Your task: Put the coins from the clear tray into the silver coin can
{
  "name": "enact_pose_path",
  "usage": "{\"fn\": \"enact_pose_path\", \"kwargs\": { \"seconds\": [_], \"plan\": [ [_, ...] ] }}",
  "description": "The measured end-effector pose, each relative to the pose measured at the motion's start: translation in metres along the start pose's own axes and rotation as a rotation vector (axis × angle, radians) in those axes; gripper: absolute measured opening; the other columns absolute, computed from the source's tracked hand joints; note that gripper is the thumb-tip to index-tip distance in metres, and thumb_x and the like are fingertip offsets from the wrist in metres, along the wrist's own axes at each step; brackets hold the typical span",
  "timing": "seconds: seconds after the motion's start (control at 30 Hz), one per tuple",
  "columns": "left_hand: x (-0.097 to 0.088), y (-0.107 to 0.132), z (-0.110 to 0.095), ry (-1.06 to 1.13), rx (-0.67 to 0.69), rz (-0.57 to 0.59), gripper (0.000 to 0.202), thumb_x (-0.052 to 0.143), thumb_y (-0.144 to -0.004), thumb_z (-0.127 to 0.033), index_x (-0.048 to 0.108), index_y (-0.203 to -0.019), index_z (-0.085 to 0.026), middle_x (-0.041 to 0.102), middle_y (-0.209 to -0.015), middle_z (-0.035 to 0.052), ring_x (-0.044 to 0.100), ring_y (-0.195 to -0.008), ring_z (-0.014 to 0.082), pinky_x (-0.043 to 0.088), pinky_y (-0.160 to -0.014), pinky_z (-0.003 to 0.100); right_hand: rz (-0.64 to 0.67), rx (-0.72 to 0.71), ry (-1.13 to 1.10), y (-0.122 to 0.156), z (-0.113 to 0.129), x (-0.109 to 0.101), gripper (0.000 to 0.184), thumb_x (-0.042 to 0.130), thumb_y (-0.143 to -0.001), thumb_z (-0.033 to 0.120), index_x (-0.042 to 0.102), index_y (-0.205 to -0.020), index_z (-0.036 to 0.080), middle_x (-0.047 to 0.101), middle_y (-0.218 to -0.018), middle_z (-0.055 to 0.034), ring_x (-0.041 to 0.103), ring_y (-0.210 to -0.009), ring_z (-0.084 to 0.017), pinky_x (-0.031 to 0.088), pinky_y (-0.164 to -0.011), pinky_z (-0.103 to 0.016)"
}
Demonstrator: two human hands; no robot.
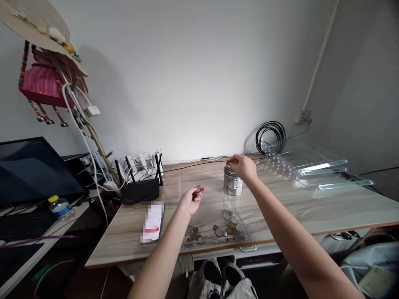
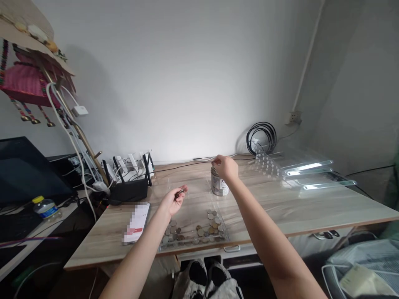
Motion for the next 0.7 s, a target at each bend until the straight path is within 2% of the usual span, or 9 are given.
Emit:
{"fn": "enact_pose_path", "kwargs": {
  "seconds": [0.07, 0.13, 0.2, 0.33, 0.43, 0.57, 0.7],
  "plan": [
    [0.008, -0.016, -0.012, -0.121, -0.031, 0.021, 0.017, 0.038, -0.077, -0.003, 0.054, -0.072, -0.006, 0.061, -0.071, 0.0123, 0.037, -0.040, 0.0004, 0.023, -0.029, 0.008, 0.057, 0.095, 0.188, -0.020, -0.020, 0.000, 0.014, 0.055, -0.065, 0.026, 0.064, -0.074, 0.021, 0.063, -0.080, -0.0060, 0.055, -0.079, -0.019, 0.038, -0.061, -0.025],
    [0.012, -0.034, -0.021, -0.231, -0.035, 0.034, 0.015, 0.040, -0.077, -0.004, 0.053, -0.071, -0.006, 0.062, -0.073, 0.0126, 0.035, -0.039, -0.0004, 0.021, -0.029, 0.008, 0.163, 0.143, 0.262, -0.034, -0.033, 0.006, 0.014, 0.055, -0.062, 0.021, 0.065, -0.072, 0.021, 0.063, -0.081, -0.0067, 0.055, -0.078, -0.019, 0.038, -0.060, -0.025],
    [0.012, -0.049, -0.027, -0.309, -0.007, 0.045, 0.014, 0.040, -0.077, -0.005, 0.053, -0.071, -0.008, 0.061, -0.068, 0.0094, 0.030, -0.036, -0.0012, 0.017, -0.028, 0.009, 0.215, 0.155, 0.272, -0.041, -0.038, 0.012, 0.016, 0.054, -0.061, 0.018, 0.066, -0.071, 0.021, 0.063, -0.081, -0.0068, 0.056, -0.076, -0.018, 0.038, -0.059, -0.024],
    [0.000, -0.066, -0.027, -0.360, 0.029, 0.055, 0.012, 0.040, -0.074, -0.006, 0.049, -0.068, -0.011, 0.052, -0.051, -0.0002, 0.025, -0.032, -0.0013, 0.010, -0.029, 0.010, 0.222, 0.084, 0.250, -0.041, -0.039, 0.023, 0.015, 0.054, -0.060, 0.017, 0.066, -0.068, 0.020, 0.064, -0.075, -0.0067, 0.056, -0.072, -0.017, 0.038, -0.059, -0.024],
    [-0.009, -0.068, -0.018, -0.418, 0.014, 0.066, 0.007, 0.044, -0.069, -0.007, 0.048, -0.069, -0.012, 0.052, -0.049, -0.0004, 0.027, -0.030, 0.0000, 0.008, -0.031, 0.012, 0.166, 0.055, 0.202, -0.035, -0.047, 0.025, 0.015, 0.053, -0.063, 0.021, 0.066, -0.071, 0.020, 0.064, -0.073, -0.0056, 0.056, -0.070, -0.017, 0.037, -0.058, -0.024],
    [-0.006, -0.063, -0.008, -0.614, 0.034, 0.135, 0.012, 0.049, -0.066, -0.015, 0.049, -0.078, -0.014, 0.052, -0.049, -0.0017, 0.027, -0.030, 0.0005, 0.007, -0.033, 0.014, 0.080, -0.001, 0.183, -0.026, -0.050, 0.020, 0.018, 0.049, -0.069, 0.024, 0.065, -0.075, 0.020, 0.064, -0.074, -0.0049, 0.055, -0.072, -0.017, 0.037, -0.063, -0.025],
    [0.002, -0.059, -0.002, -0.663, 0.009, 0.205, 0.032, 0.051, -0.066, -0.020, 0.049, -0.098, -0.014, 0.054, -0.052, -0.0016, 0.027, -0.031, 0.0006, 0.007, -0.035, 0.015, -0.164, -0.092, 0.088, -0.006, -0.015, 0.010, 0.026, 0.040, -0.079, 0.027, 0.063, -0.088, 0.018, 0.063, -0.088, -0.0078, 0.053, -0.085, -0.019, 0.036, -0.076, -0.027]
  ]
}}
Point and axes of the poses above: each hand's wrist, its own y-axis away from the middle knuckle, its own x-axis out of the palm, z = x × y, the point moved 6 cm from there along -y, towards the middle knuckle
